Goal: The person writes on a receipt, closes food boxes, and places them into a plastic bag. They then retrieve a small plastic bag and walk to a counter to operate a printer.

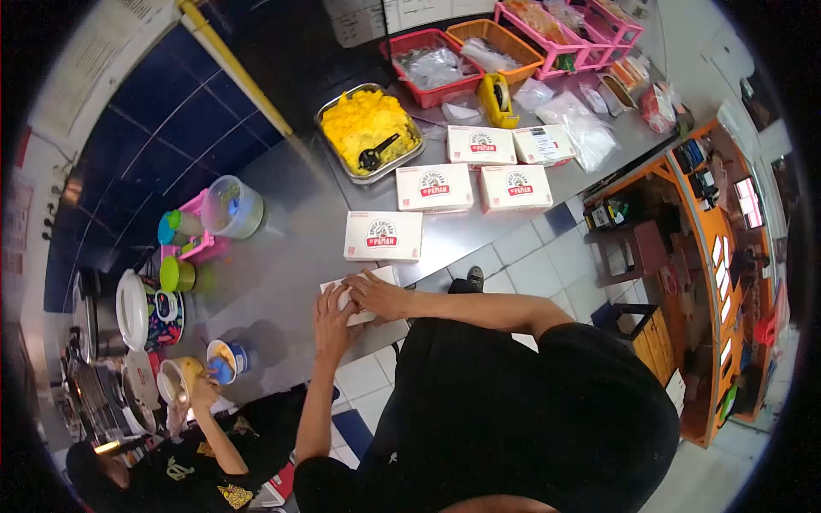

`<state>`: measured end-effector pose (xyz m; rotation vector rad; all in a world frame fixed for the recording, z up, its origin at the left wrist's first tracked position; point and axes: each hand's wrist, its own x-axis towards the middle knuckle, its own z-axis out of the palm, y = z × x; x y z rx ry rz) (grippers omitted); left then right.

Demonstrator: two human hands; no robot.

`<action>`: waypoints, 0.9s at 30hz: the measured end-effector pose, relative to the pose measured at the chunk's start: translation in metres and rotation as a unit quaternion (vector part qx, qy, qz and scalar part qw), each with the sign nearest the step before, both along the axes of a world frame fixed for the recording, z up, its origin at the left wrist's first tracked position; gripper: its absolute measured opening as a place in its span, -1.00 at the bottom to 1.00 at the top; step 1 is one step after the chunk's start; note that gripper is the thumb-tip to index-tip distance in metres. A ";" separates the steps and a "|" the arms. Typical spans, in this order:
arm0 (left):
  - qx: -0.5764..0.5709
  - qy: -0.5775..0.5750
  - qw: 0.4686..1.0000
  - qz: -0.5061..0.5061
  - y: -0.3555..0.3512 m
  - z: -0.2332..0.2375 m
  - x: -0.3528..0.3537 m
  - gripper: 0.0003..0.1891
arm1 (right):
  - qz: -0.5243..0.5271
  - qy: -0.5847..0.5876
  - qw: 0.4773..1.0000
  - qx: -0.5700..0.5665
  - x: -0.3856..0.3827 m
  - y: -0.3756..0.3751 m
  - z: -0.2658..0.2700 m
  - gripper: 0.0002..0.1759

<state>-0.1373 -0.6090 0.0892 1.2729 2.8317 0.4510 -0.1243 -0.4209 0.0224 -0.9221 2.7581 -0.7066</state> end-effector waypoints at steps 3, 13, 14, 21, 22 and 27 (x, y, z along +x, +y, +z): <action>-0.038 -0.064 0.995 -0.067 0.000 -0.023 -0.023 -0.55 | -0.022 0.032 0.987 -0.157 0.001 0.006 0.001 0.13; -0.037 -0.100 0.994 0.000 0.023 -0.009 -0.015 -0.56 | -0.247 0.168 0.901 -0.315 0.048 0.172 0.087 -0.87; -0.039 -0.096 0.995 0.010 0.024 -0.013 -0.016 -0.56 | -0.391 0.204 0.832 -0.337 0.043 0.218 0.108 -0.91; -0.093 -0.050 0.980 0.170 0.077 0.024 0.038 -0.46 | -0.719 0.098 0.536 -0.432 0.053 0.607 0.029 -0.56; -0.069 -0.116 0.973 0.186 0.111 0.030 0.043 -0.42 | -0.698 0.008 0.458 -0.551 0.052 0.660 0.026 -0.47; 0.164 -0.240 0.925 0.244 0.312 0.029 0.049 -0.62 | -0.635 -0.088 0.636 -0.429 -0.010 0.775 -0.119 -0.32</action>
